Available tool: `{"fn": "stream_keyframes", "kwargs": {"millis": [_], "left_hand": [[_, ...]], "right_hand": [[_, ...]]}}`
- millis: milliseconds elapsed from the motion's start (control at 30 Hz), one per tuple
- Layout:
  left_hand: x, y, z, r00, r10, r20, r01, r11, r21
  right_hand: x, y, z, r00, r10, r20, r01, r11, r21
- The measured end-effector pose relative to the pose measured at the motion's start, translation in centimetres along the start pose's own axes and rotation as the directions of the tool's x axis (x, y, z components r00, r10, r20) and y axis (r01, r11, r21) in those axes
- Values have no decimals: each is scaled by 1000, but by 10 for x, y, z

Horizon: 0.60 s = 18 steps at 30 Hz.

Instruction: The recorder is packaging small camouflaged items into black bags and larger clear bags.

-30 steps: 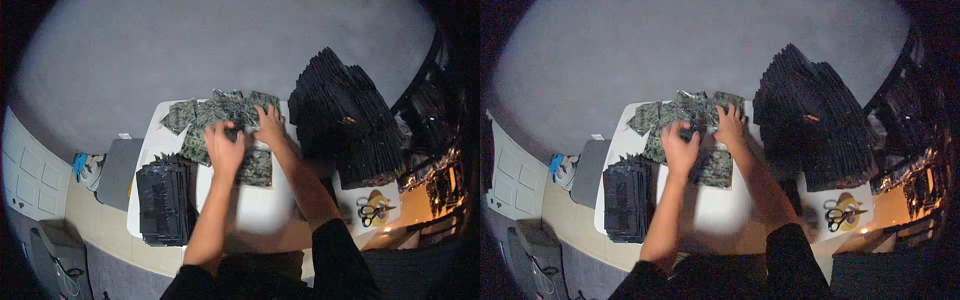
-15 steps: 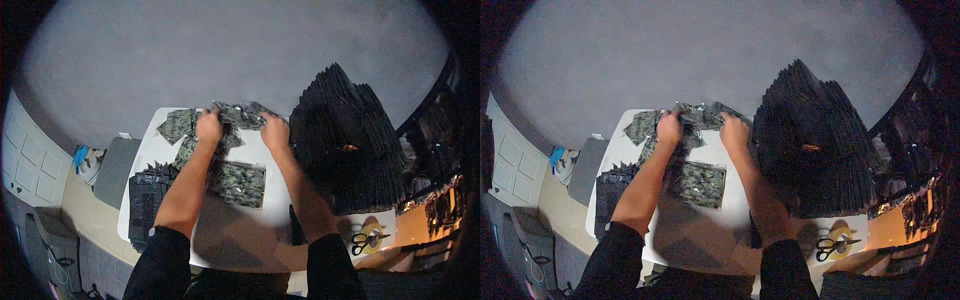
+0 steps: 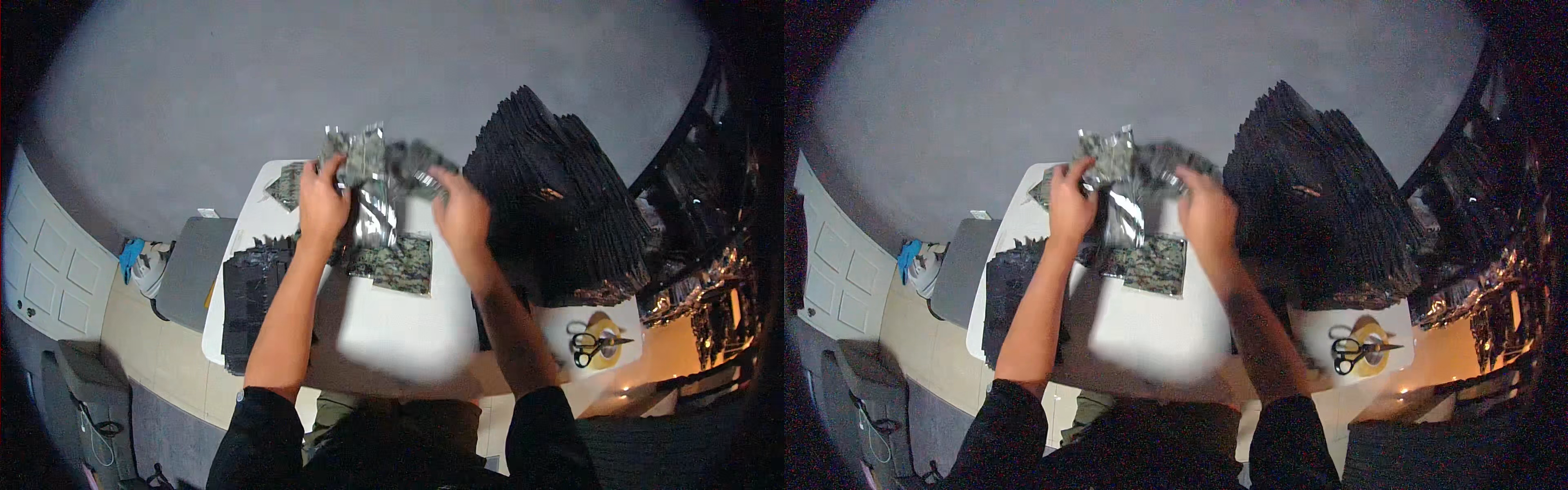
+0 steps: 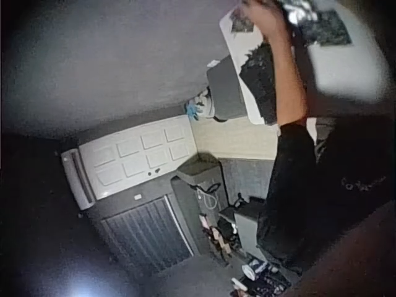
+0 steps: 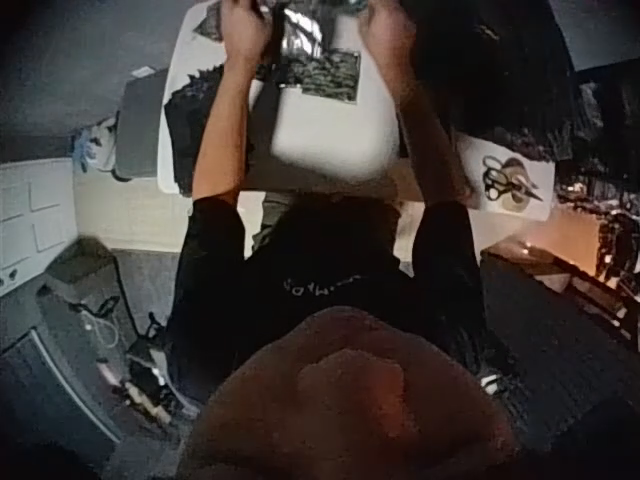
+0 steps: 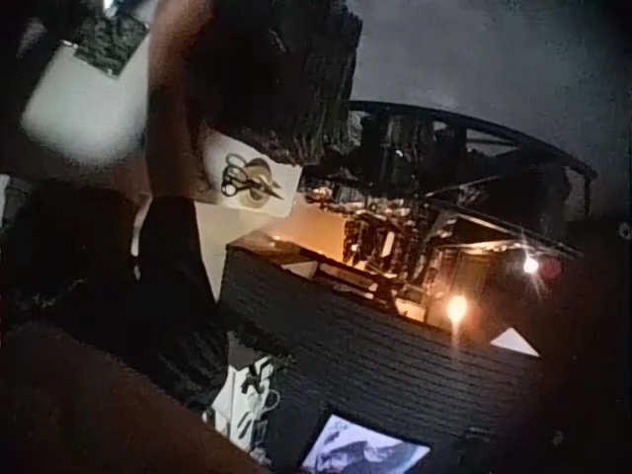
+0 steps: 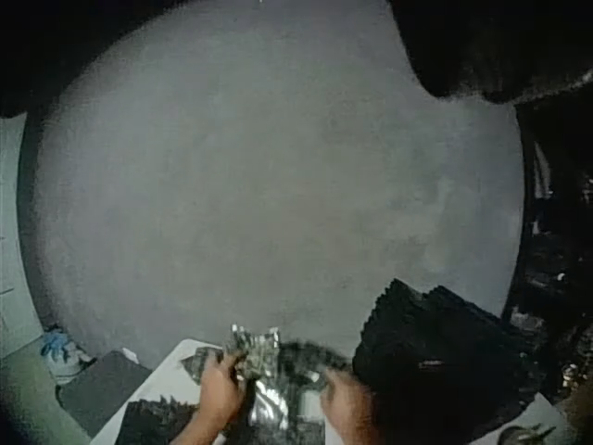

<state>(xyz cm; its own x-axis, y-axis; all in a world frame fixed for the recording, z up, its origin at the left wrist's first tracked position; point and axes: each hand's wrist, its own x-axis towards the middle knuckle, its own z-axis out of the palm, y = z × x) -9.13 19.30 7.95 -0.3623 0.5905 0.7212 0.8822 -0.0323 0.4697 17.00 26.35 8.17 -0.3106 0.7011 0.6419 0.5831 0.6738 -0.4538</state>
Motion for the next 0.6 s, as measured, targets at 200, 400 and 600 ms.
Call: {"fn": "stream_keyframes", "kwargs": {"millis": [200, 400, 600], "left_hand": [[-80, -23, -23, 906, -130, 403, 30, 969, 246], [-145, 73, -82, 806, 79, 587, 72, 971, -230], [-227, 86, -77, 771, 142, 620, 42, 962, -271]], "right_hand": [[-76, 18, 50, 944, 42, 326, -40, 999, -14], [-63, 33, 65, 969, 137, 205, -127, 990, -59], [-43, 43, 69, 899, 259, 353, -311, 945, 98]]}}
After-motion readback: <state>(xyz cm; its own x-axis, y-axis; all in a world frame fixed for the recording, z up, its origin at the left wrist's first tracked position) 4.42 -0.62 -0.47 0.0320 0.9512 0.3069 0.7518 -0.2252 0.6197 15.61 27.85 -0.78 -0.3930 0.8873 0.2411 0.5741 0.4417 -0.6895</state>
